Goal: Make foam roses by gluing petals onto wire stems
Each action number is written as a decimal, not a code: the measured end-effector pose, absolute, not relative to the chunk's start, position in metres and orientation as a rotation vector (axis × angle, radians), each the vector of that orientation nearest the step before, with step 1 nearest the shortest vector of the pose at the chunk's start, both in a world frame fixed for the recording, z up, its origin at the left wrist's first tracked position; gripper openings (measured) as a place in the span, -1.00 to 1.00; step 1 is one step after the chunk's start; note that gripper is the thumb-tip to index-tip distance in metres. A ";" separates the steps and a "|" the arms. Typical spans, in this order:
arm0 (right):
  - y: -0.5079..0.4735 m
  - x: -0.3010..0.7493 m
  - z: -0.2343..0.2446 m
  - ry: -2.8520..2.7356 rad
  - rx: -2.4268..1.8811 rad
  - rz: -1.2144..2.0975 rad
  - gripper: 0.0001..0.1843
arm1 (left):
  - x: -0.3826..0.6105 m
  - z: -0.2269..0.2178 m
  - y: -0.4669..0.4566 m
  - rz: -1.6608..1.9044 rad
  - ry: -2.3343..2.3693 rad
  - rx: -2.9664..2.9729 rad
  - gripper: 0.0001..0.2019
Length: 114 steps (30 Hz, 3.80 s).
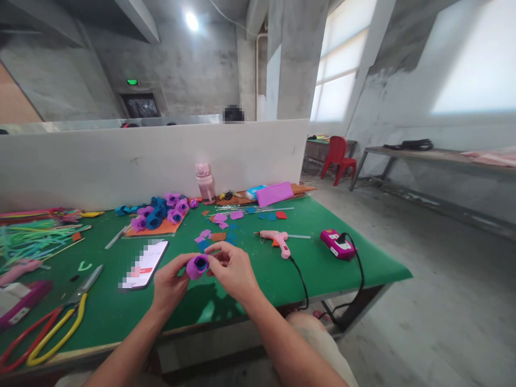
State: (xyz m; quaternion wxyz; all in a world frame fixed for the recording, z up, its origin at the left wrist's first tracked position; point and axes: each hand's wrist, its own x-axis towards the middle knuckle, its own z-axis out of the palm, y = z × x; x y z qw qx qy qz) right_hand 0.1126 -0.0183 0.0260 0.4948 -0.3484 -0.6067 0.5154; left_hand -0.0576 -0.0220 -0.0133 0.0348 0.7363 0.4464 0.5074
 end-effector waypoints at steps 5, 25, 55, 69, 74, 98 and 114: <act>-0.018 0.112 0.025 -1.418 -0.872 1.256 -0.79 | -0.057 -0.012 -0.022 1.587 1.400 2.236 -0.82; -0.018 0.102 0.023 -1.130 -0.835 1.533 -0.76 | -0.054 -0.009 -0.024 1.656 1.519 2.263 -0.82; -0.015 0.106 0.026 -1.002 -0.782 1.570 -0.73 | -0.050 -0.009 -0.024 1.641 1.581 2.078 -0.84; -0.014 0.104 0.023 -1.022 -0.799 1.554 -0.73 | -0.048 -0.011 -0.025 1.661 1.596 2.130 -0.86; -0.014 0.102 0.021 -1.134 -0.769 1.416 -0.78 | -0.039 -0.008 -0.025 1.612 1.387 1.688 -0.85; -0.020 0.097 0.031 -1.146 -0.865 1.446 -0.84 | -0.045 -0.012 -0.023 1.722 1.422 1.763 -0.86; -0.020 0.100 0.030 -1.237 -0.849 1.423 -0.90 | -0.044 -0.013 -0.026 1.713 1.514 1.895 -0.88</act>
